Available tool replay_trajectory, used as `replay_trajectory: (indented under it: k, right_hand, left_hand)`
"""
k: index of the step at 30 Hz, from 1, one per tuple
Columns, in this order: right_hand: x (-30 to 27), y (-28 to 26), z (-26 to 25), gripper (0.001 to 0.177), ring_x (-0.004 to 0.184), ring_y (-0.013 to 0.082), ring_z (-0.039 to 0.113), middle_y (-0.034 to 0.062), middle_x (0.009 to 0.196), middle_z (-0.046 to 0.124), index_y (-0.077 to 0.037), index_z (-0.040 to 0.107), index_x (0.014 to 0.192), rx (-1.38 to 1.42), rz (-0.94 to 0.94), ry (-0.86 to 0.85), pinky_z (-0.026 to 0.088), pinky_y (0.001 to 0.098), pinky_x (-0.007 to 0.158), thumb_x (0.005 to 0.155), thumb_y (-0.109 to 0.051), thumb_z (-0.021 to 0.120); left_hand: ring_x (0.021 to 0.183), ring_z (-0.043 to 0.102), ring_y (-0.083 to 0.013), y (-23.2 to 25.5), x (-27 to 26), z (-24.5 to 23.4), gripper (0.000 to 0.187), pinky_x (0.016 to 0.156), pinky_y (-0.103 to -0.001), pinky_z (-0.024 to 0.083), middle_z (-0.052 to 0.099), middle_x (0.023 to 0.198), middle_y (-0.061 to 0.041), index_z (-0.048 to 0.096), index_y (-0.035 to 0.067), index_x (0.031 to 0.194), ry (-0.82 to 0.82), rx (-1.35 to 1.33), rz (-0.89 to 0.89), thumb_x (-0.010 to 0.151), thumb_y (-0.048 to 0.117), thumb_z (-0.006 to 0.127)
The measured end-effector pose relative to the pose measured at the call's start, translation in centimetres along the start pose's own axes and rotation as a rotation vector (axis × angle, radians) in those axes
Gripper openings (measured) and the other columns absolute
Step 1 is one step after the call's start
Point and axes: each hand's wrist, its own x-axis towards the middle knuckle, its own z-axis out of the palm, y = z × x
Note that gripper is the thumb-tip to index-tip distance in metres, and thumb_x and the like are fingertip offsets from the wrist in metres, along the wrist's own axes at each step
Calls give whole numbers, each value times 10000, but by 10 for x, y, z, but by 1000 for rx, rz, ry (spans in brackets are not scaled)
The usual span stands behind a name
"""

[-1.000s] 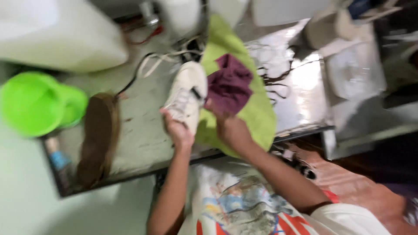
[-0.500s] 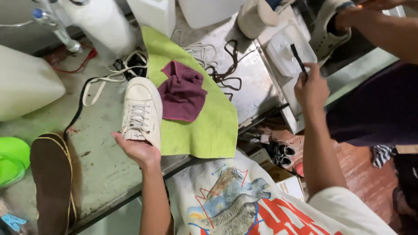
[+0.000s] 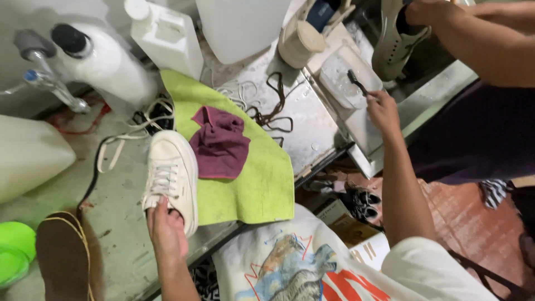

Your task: The person scrubs a white sneaker with a brush, focusing on the toe, sides, and sole. They repeatedly dip the brush into a container of water to wet it and continue scrubbing different areas of the shoe.

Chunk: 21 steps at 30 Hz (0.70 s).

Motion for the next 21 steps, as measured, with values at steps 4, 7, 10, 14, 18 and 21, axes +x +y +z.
replay_trajectory:
  k: [4, 7, 10, 14, 18, 21]
  right_hand:
    - [-18, 15, 12, 116, 720, 110, 501, 1, 767, 560, -139, 607, 1179, 448, -114, 6, 405, 288, 725, 1146, -192, 510]
    - [-60, -15, 43, 198, 1005, 166, 583, 99, 1168, 594, -20, 567, 1309, 676, -370, -164, 461, 259, 868, 1128, -76, 510]
    - [-127, -92, 72, 215, 961, 182, 575, 50, 982, 644, -117, 683, 1201, 324, -362, -175, 387, 332, 898, 1088, -186, 515]
    - [-164, -126, 150, 162, 858, 217, 631, -46, 880, 710, -235, 715, 1024, 163, -836, -87, 329, 384, 929, 1008, -335, 842]
    - [-197, -162, 192, 320, 754, 222, 656, 5, 854, 715, -194, 757, 972, 341, -1154, -299, 352, 385, 896, 882, -432, 951]
    - [-227, -165, 222, 325, 871, 279, 588, 13, 862, 684, -246, 762, 935, 223, -1260, -343, 295, 486, 997, 856, -538, 882]
  left_hand:
    - [1300, 611, -339, 1, -2, -4, 592, 1050, -463, 540, 615, 1469, -185, 470, 84, 1554, 60, 199, -53, 1032, 362, 477]
    - [606, 444, -57, -40, 26, -30, 343, 578, -190, 348, 373, 766, 79, 646, 123, 1244, 136, 79, 4, 1083, 424, 612]
    - [639, 484, -30, -32, 13, -16, 272, 600, -175, 405, 452, 776, 60, 689, 170, 1100, 72, 43, -3, 1068, 427, 608]
    - [590, 517, -11, -9, -25, 6, 331, 542, -143, 434, 429, 788, 75, 642, 157, 1005, 36, 74, 62, 1051, 484, 634]
    - [618, 523, -33, -19, -28, 2, 437, 508, -165, 446, 412, 823, 82, 583, 153, 904, 18, 260, 145, 1072, 556, 569]
    - [686, 501, -120, -7, -42, 14, 576, 562, -241, 449, 467, 892, 11, 632, 110, 986, -8, 255, 154, 1045, 667, 500]
